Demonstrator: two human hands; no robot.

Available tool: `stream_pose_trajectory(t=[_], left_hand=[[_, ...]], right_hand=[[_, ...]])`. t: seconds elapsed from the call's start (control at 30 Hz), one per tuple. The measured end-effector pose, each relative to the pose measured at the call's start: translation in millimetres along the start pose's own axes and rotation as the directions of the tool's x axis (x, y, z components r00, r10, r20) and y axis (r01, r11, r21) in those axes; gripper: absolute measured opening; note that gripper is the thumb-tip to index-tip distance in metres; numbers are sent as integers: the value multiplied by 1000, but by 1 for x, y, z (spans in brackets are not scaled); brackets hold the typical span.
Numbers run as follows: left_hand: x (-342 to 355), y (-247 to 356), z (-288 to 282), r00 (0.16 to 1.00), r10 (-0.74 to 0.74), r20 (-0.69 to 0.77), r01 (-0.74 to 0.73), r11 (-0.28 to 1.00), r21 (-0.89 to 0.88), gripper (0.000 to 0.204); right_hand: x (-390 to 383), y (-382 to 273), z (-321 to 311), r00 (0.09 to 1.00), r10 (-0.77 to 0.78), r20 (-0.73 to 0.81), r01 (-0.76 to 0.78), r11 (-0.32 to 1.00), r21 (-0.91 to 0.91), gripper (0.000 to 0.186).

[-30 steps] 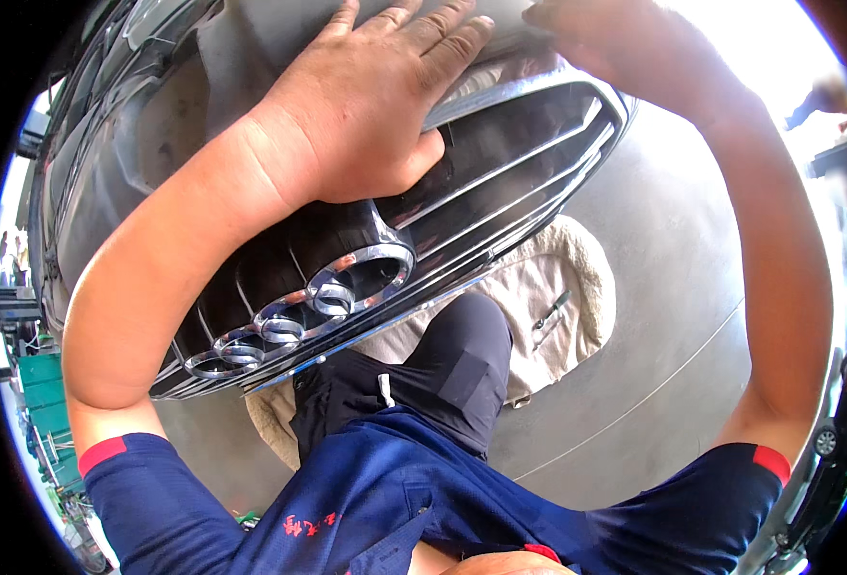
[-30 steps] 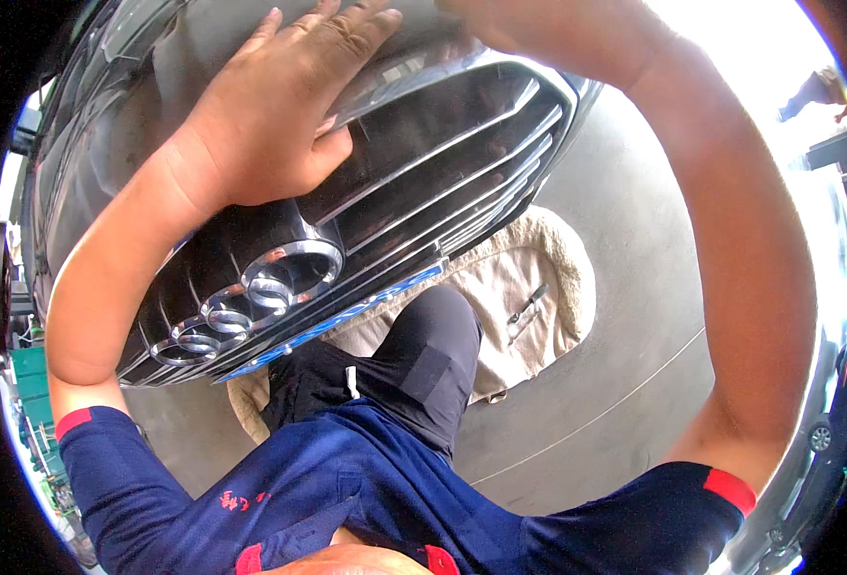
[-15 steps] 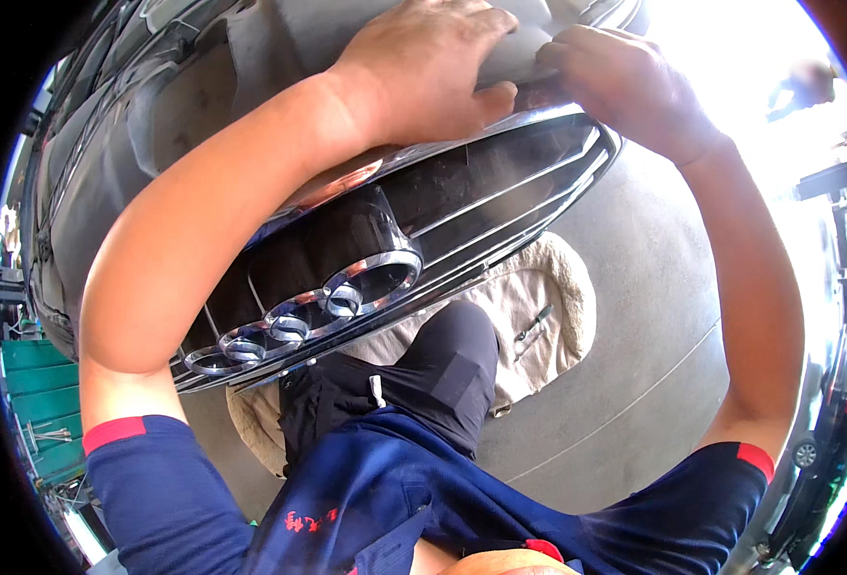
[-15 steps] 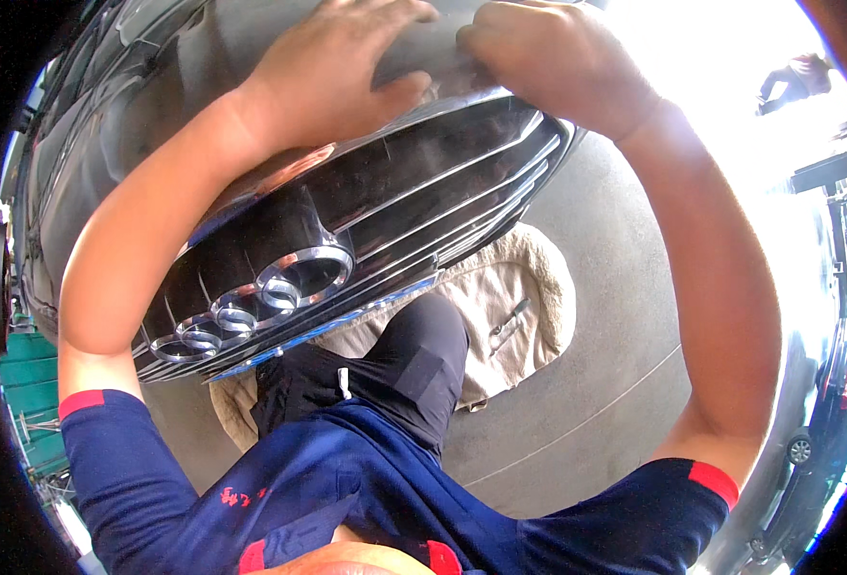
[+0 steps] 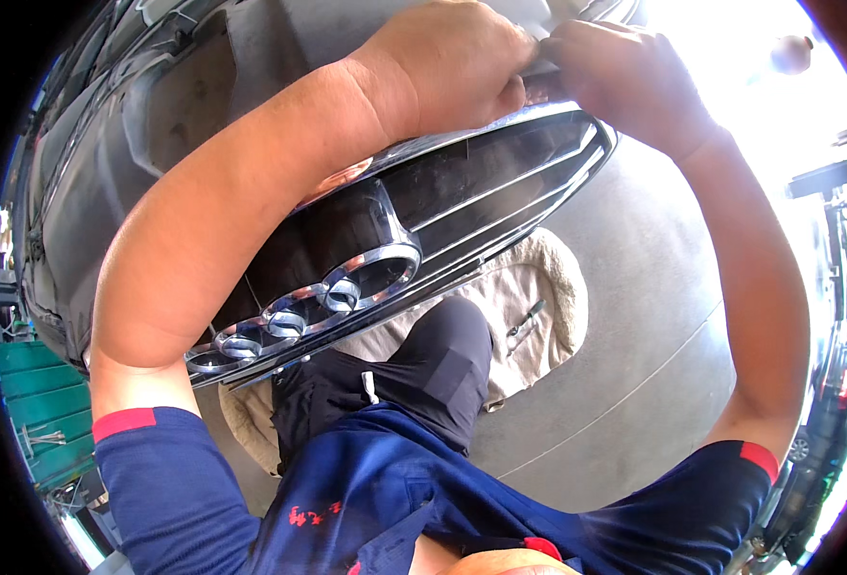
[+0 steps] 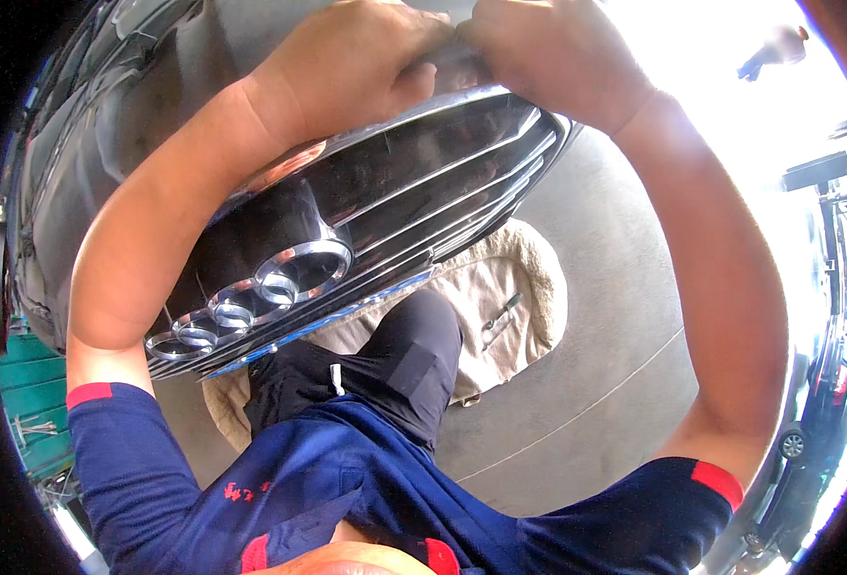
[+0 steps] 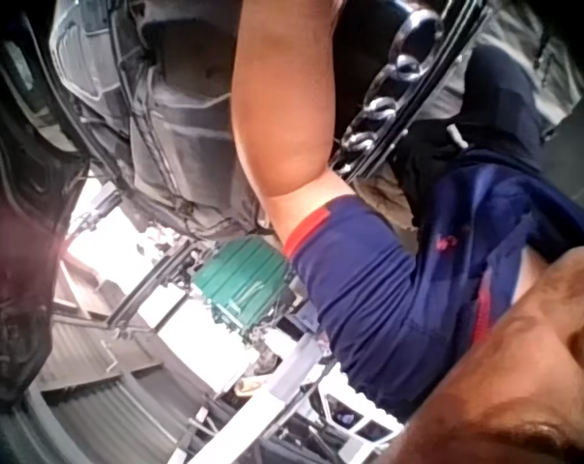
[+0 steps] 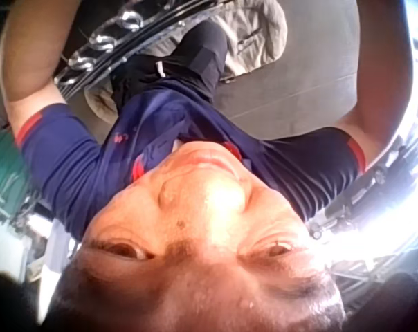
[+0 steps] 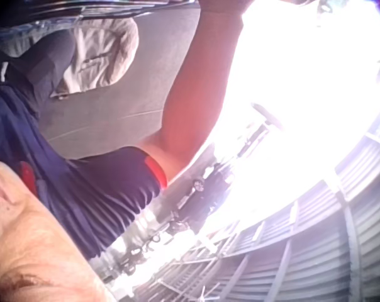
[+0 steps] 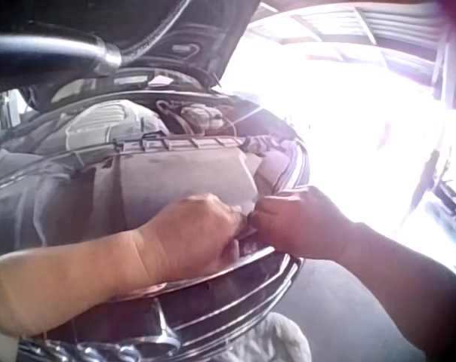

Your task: The person unscrews fasteners on a car's front bumper using a hand tool. Then, the person aligns and attaches the front grille and upper engine bay cover onto the vehicle by hand.

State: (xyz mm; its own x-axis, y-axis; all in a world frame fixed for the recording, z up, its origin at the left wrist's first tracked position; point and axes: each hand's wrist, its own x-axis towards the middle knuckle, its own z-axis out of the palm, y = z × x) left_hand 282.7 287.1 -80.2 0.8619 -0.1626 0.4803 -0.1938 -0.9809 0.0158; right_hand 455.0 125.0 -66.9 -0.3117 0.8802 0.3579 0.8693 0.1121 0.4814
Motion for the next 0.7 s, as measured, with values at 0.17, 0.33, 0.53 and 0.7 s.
stream_pose_trajectory(t=[0.17,0.33,0.53,0.7], left_hand=[[0,0,1,1000,-28,10,28,999,-40,21],[-1,2,-8,1000,-27,10,28,997,-69,18],[-1,0,0,999,-27,33,28,999,-31,19],[-1,2,0,1000,-21,-15,20,997,-72,26]], right_hand=[[0,-4,-3,998,66,15,-66,996,54,30],[3,-9,-5,989,147,18,-148,980,132,25],[6,1,-8,995,73,66,-81,989,121,26],[9,-9,-15,990,107,87,-113,992,58,26]])
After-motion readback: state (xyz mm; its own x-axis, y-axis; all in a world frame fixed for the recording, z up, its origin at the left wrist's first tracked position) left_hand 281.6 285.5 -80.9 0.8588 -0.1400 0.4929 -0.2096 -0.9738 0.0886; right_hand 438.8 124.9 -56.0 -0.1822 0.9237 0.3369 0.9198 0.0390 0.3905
